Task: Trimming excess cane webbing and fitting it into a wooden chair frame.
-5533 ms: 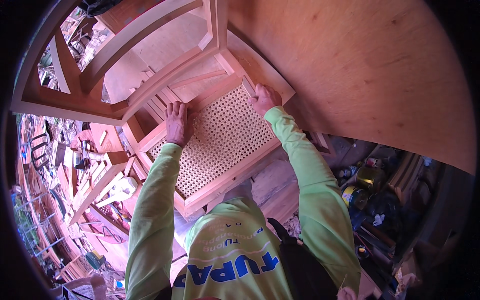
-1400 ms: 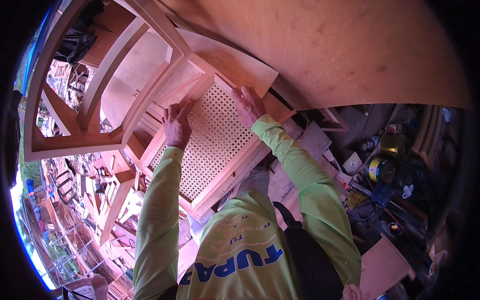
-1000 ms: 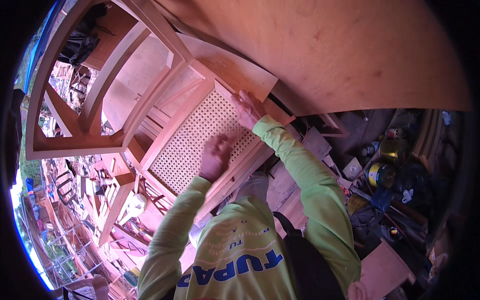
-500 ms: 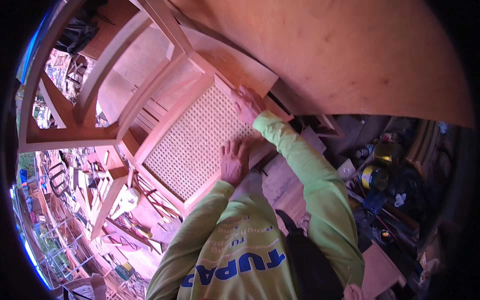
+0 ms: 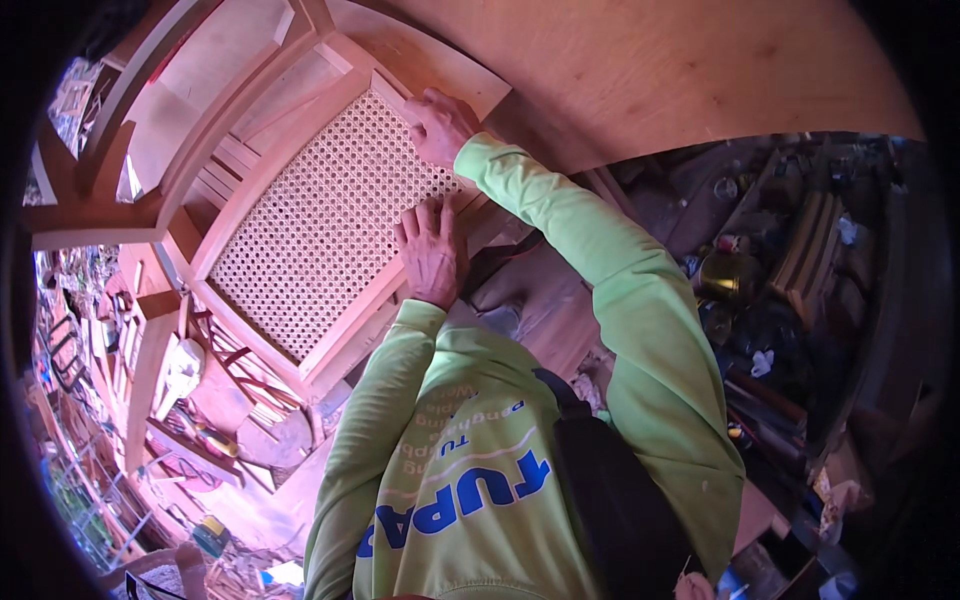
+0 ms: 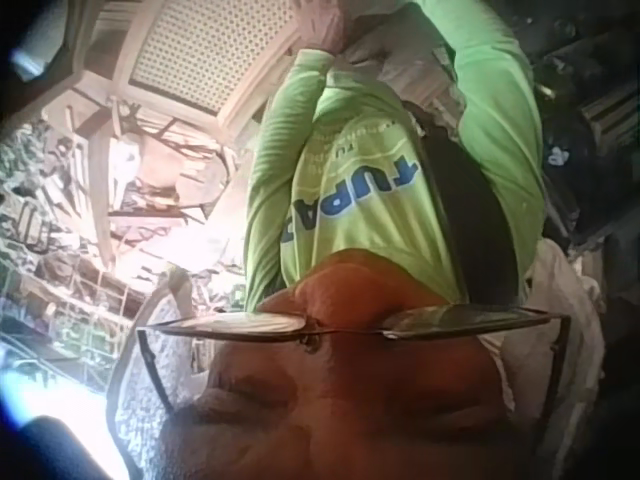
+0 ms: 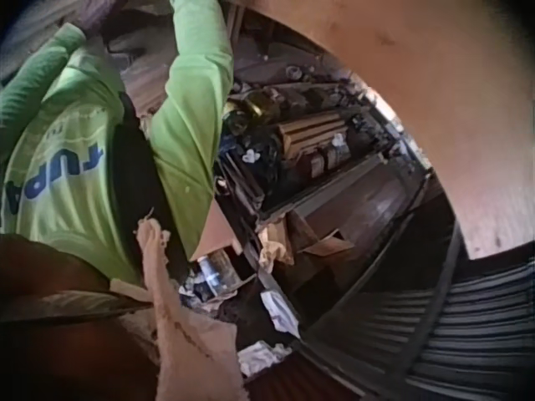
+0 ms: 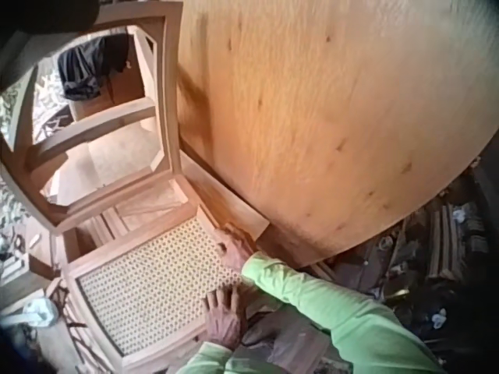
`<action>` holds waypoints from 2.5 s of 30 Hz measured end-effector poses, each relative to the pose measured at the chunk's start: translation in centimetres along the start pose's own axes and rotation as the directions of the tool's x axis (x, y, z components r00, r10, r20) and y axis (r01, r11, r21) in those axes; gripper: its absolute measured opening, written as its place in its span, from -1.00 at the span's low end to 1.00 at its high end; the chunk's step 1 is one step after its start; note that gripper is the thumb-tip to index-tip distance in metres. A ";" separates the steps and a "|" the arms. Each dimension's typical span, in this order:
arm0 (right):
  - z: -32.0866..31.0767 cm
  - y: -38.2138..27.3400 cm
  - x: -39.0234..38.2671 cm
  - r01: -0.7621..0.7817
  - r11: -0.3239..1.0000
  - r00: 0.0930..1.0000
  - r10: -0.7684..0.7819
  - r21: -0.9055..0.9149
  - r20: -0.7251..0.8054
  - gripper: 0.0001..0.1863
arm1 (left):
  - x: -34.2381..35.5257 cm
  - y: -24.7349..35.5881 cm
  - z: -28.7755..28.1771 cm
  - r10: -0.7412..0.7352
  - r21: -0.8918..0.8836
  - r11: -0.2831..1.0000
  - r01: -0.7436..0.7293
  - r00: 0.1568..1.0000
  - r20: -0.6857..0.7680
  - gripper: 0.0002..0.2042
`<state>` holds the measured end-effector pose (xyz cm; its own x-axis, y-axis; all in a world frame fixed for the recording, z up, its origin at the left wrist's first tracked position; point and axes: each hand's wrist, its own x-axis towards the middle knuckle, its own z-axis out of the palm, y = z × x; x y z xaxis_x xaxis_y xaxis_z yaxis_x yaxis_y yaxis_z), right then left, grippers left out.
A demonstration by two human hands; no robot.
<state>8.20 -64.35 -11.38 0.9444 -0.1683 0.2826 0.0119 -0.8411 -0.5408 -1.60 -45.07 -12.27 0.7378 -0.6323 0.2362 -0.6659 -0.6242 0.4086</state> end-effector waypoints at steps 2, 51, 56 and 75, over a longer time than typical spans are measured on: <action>0.4 0.8 0.3 0.024 1.000 1.000 -0.024 -0.006 0.007 -0.63 | -0.4 0.2 0.6 0.010 0.050 0.999 -0.009 1.000 -0.030 -0.42; 5.1 4.0 0.9 0.320 0.944 0.947 -0.316 -0.079 0.058 -0.70 | 0.1 2.3 4.0 -0.030 0.055 0.997 0.050 0.947 -0.321 -0.52; 2.0 2.1 0.3 0.173 0.984 0.984 -0.175 0.049 0.040 -0.69 | 0.1 2.1 4.1 -0.036 0.073 0.995 0.062 0.950 -0.311 -0.54; 1.8 4.1 -1.6 0.329 0.940 0.929 -0.305 0.092 -0.208 -0.47 | 0.3 2.4 3.7 -0.064 0.048 0.995 0.083 0.950 -0.306 -0.57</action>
<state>7.38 -66.60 -15.48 0.8054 -0.0066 0.5927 0.3526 -0.7985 -0.4880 -3.36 -48.48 -14.52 0.7773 -0.4200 0.4684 -0.6072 -0.6957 0.3837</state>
